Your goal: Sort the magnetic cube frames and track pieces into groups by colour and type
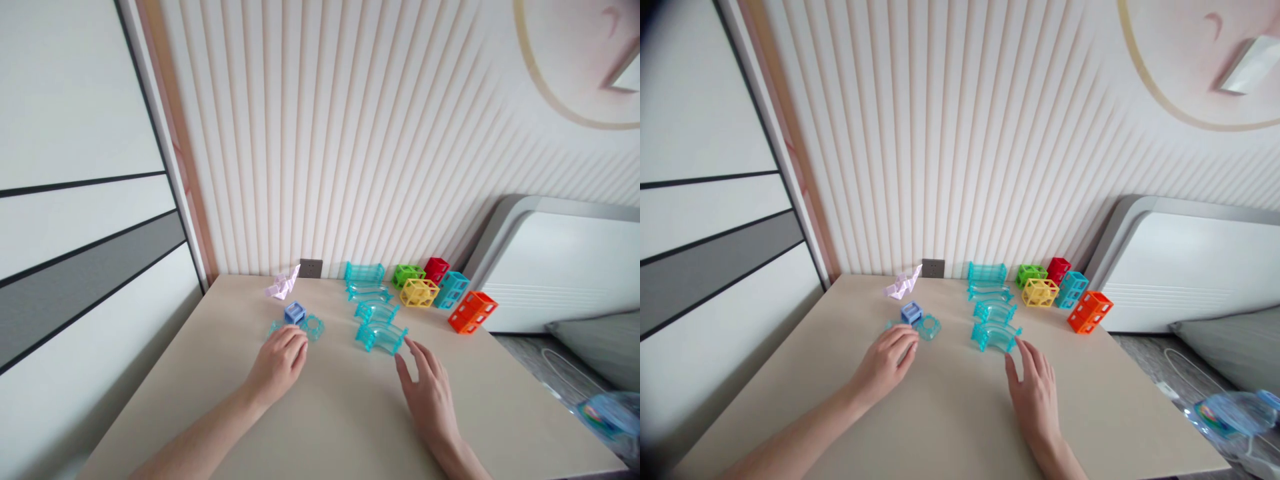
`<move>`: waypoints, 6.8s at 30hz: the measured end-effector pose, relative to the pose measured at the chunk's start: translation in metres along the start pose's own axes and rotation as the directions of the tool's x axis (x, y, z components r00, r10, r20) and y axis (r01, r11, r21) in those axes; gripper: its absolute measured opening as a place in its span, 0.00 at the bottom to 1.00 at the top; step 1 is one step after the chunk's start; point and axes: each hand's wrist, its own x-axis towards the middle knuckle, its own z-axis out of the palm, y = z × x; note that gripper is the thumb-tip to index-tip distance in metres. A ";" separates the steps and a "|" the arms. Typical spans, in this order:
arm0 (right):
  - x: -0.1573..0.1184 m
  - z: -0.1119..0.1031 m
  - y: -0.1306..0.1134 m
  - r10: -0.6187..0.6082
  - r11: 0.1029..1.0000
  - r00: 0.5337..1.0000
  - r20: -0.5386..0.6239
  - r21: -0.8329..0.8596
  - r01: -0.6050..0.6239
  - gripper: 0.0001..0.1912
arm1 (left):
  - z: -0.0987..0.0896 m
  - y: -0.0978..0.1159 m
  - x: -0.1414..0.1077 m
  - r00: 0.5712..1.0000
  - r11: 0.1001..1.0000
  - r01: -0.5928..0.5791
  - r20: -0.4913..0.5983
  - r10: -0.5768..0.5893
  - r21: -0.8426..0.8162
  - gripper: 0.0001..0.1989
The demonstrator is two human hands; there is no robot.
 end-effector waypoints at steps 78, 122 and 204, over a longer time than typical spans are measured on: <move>0.026 0.070 -0.123 -0.460 0.761 0.881 0.107 0.559 0.329 0.31 | 0.000 -0.003 0.007 0.801 -0.196 0.395 0.440 -0.406 -0.898 0.18; 0.026 0.061 -0.126 -0.536 0.642 0.844 0.012 0.654 0.399 0.33 | -0.007 -0.006 -0.002 0.941 0.229 0.311 0.264 -0.213 -0.922 0.15; 0.043 0.068 -0.115 -0.621 0.744 0.772 0.139 0.416 0.523 0.35 | 0.010 -0.008 0.007 0.782 -0.216 0.453 0.502 -0.371 -0.865 0.16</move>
